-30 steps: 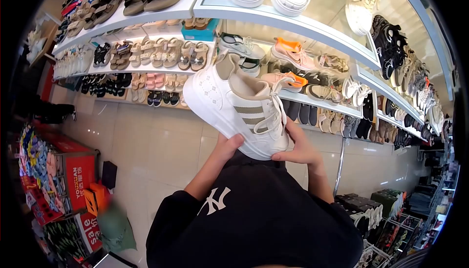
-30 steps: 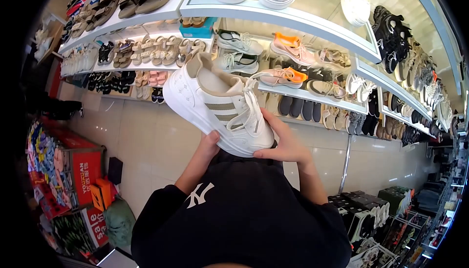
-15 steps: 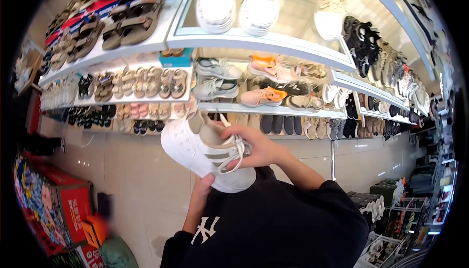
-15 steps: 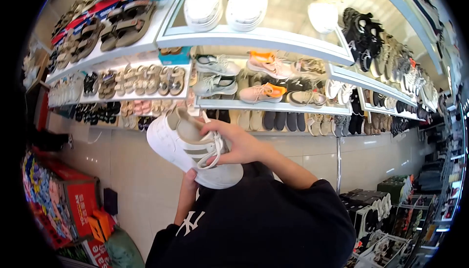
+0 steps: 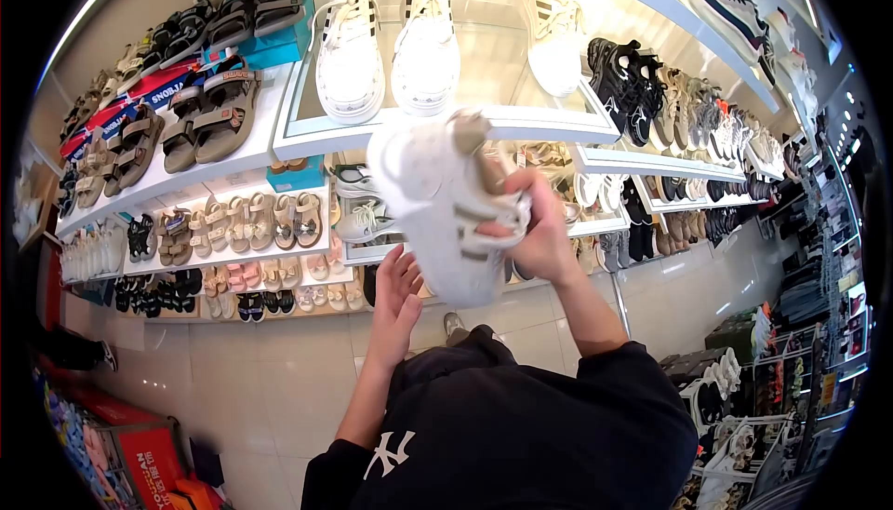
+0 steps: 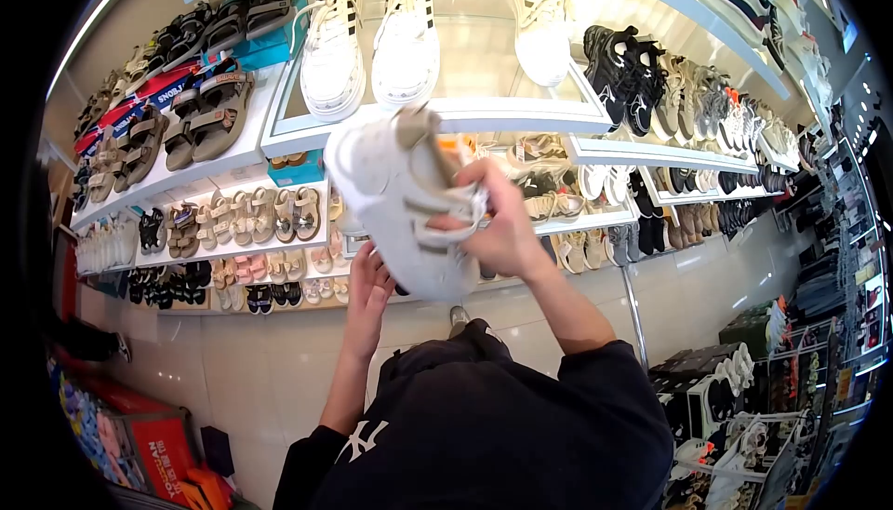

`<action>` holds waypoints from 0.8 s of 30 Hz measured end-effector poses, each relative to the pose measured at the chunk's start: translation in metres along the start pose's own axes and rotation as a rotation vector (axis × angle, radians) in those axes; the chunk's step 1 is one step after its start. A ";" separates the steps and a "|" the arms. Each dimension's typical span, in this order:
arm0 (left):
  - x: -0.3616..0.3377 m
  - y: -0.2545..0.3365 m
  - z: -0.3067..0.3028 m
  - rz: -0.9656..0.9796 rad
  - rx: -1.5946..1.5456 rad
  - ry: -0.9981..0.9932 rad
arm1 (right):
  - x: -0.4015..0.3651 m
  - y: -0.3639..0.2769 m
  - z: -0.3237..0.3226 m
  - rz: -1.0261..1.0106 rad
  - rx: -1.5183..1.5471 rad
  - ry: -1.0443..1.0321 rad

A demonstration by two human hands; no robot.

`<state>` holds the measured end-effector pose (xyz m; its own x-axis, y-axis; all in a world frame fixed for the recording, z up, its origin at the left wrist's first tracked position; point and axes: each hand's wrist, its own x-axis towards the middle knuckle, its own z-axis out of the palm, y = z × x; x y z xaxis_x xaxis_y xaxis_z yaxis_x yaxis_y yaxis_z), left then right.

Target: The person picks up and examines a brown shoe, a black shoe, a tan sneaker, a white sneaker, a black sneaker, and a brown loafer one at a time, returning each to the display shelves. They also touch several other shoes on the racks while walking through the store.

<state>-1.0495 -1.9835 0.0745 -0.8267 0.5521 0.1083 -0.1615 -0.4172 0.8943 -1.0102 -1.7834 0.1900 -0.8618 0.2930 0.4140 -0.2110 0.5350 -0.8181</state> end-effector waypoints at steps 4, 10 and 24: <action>-0.016 -0.021 -0.022 -0.107 0.086 -0.143 | 0.073 0.002 -0.051 -0.136 0.174 0.271; -0.065 -0.047 -0.036 -0.364 0.151 -0.102 | 0.185 0.030 -0.086 -0.148 -0.497 0.409; -0.091 -0.046 -0.062 -0.279 0.184 0.147 | 0.315 0.076 -0.064 -0.019 -0.770 0.506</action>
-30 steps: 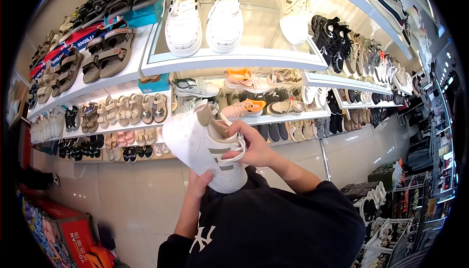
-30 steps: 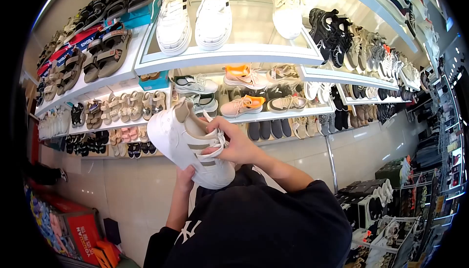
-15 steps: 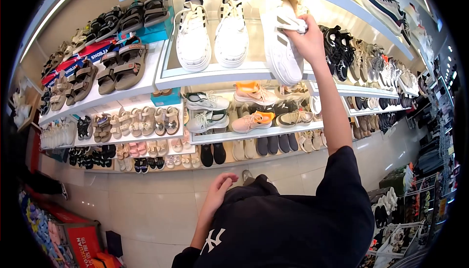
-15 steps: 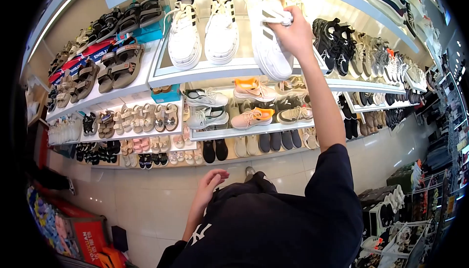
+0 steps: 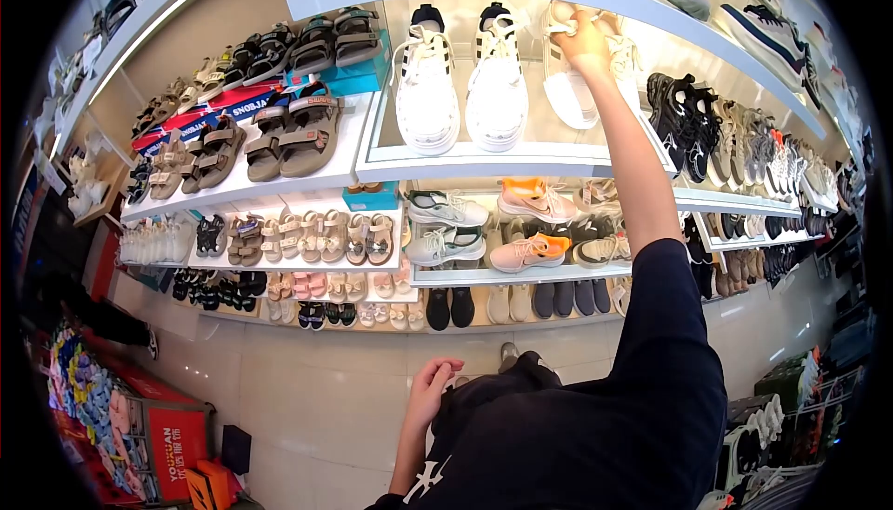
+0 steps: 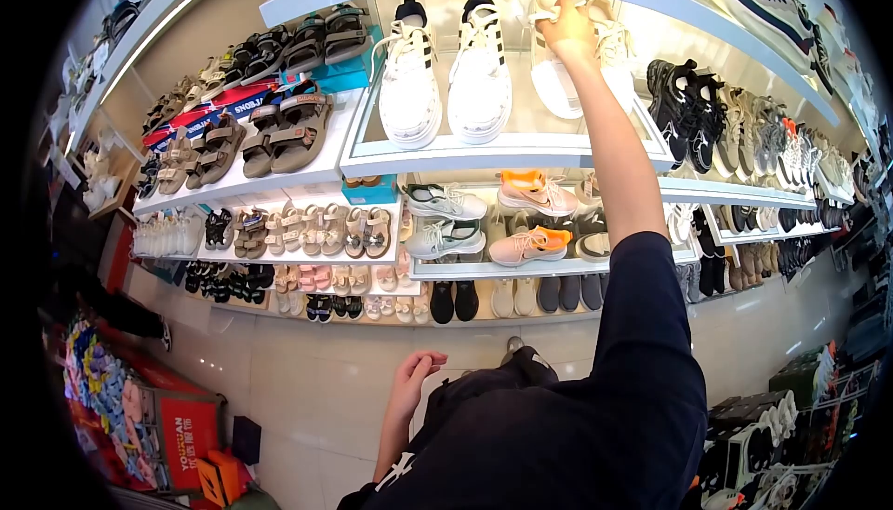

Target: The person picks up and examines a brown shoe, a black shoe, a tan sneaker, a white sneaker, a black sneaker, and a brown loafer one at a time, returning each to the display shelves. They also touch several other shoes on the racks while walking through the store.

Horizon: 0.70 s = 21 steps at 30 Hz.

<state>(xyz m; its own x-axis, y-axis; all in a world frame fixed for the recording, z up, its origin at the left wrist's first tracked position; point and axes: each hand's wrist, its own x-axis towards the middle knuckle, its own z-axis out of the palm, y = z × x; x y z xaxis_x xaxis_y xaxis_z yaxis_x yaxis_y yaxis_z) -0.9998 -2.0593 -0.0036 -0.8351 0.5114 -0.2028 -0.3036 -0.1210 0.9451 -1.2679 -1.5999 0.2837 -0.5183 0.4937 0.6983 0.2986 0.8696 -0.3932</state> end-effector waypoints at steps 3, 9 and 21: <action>-0.002 -0.001 0.000 -0.030 0.015 0.004 | -0.005 0.000 0.002 -0.045 0.020 0.023; 0.001 -0.002 0.003 -0.069 0.108 -0.084 | 0.005 0.003 0.010 0.022 0.017 -0.081; 0.005 0.009 0.022 -0.076 0.243 -0.256 | 0.000 0.001 0.002 0.028 0.007 -0.034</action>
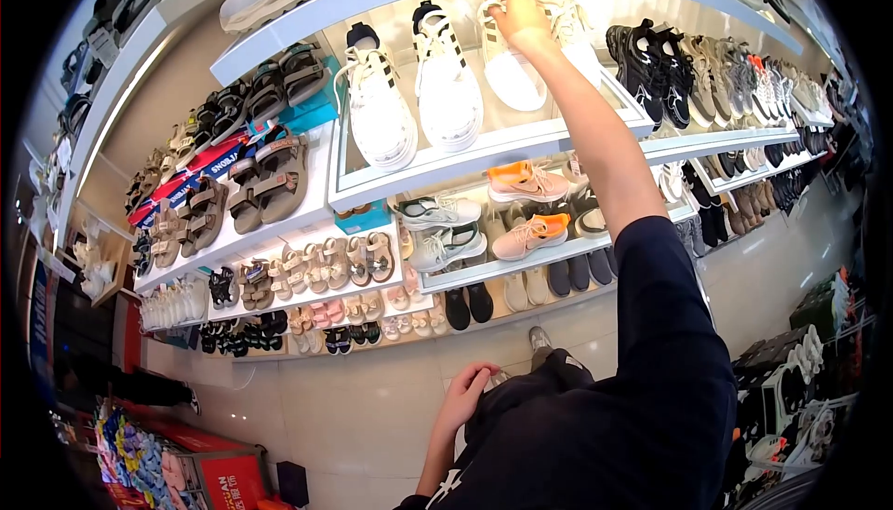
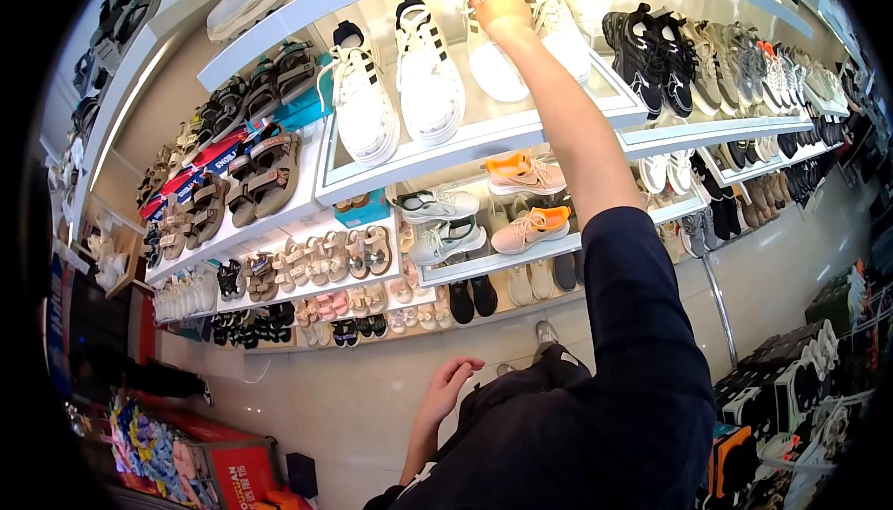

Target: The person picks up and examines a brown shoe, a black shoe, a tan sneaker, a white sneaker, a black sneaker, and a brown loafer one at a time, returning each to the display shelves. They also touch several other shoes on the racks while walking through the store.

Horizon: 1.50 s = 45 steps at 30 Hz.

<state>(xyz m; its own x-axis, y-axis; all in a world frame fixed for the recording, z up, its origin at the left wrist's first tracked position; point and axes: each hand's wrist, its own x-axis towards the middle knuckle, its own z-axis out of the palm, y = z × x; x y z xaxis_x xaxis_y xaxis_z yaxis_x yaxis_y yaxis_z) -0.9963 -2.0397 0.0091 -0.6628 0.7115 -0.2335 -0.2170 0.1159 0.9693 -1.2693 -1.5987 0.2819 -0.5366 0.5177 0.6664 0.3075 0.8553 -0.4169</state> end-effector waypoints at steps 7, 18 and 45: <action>-0.006 -0.012 0.002 -0.054 0.085 -0.077 | -0.021 0.015 0.002 -0.069 0.027 0.061; 0.012 -0.018 0.013 -0.181 0.146 -0.185 | -0.223 -0.037 -0.189 -0.440 0.873 -0.301; 0.143 -0.025 0.252 -0.224 0.351 -0.544 | -0.410 0.322 -0.250 0.435 0.661 -0.653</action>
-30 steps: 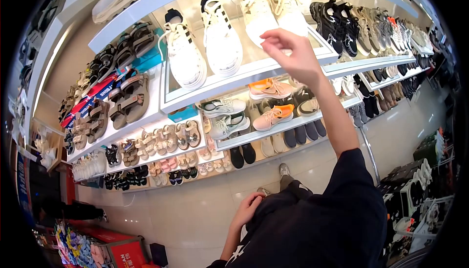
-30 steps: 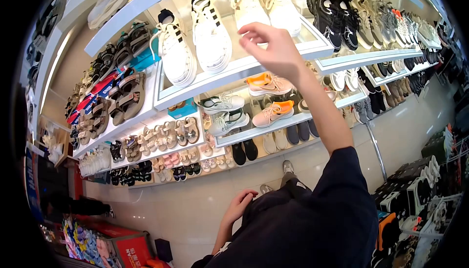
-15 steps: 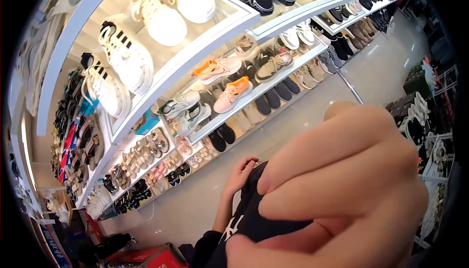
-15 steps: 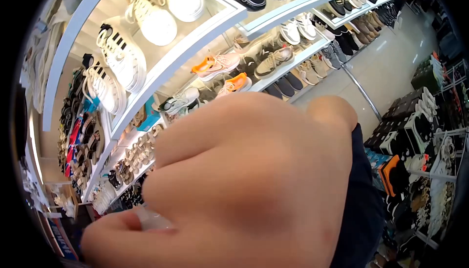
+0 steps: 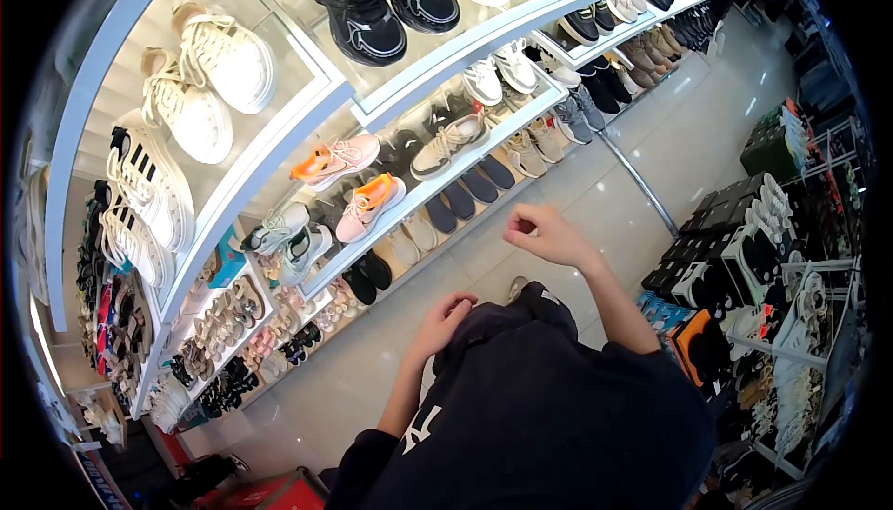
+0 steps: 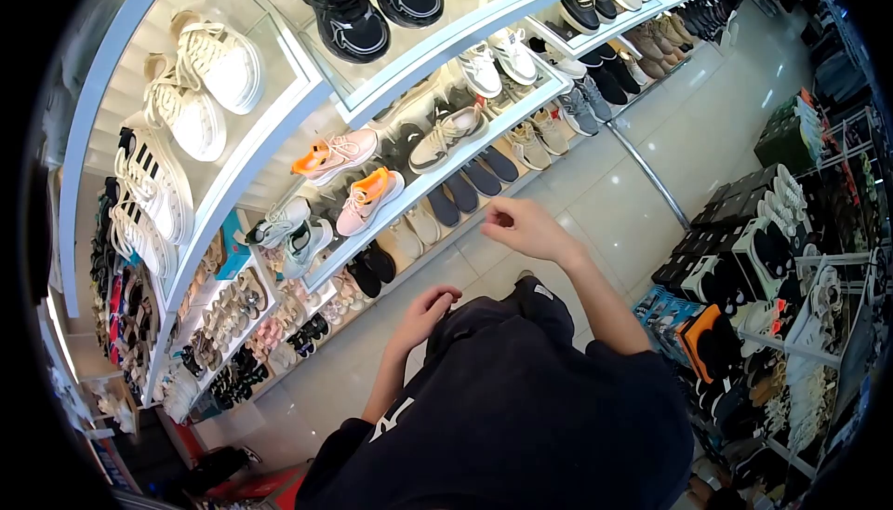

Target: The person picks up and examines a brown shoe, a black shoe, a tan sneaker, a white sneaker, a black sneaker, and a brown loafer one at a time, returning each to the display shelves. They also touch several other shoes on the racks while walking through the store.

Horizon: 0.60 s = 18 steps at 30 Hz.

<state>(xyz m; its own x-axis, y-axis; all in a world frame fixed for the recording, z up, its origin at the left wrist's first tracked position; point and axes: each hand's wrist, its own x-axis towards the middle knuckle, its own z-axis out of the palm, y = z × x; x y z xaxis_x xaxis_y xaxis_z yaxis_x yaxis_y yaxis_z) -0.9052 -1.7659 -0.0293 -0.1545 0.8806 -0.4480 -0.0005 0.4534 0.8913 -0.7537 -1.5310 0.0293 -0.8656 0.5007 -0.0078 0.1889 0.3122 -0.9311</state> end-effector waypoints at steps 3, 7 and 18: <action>0.046 -0.036 0.011 -0.017 -0.118 0.034 | -0.059 0.176 0.012 0.387 0.002 0.113; 0.094 -0.173 -0.007 -0.256 0.199 0.108 | -0.202 0.360 0.028 0.947 0.019 -0.013; 0.078 -0.194 -0.026 -0.974 0.485 -0.119 | -0.363 0.364 -0.005 1.373 0.269 0.273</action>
<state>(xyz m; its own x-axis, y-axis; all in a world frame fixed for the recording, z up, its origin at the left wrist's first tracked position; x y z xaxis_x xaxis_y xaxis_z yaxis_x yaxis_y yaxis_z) -0.9425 -1.7892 -0.2354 -0.2025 0.1106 -0.9730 0.3220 0.9459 0.0405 -0.3683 -1.5946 -0.3049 0.0501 0.4221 -0.9052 0.6717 -0.6849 -0.2822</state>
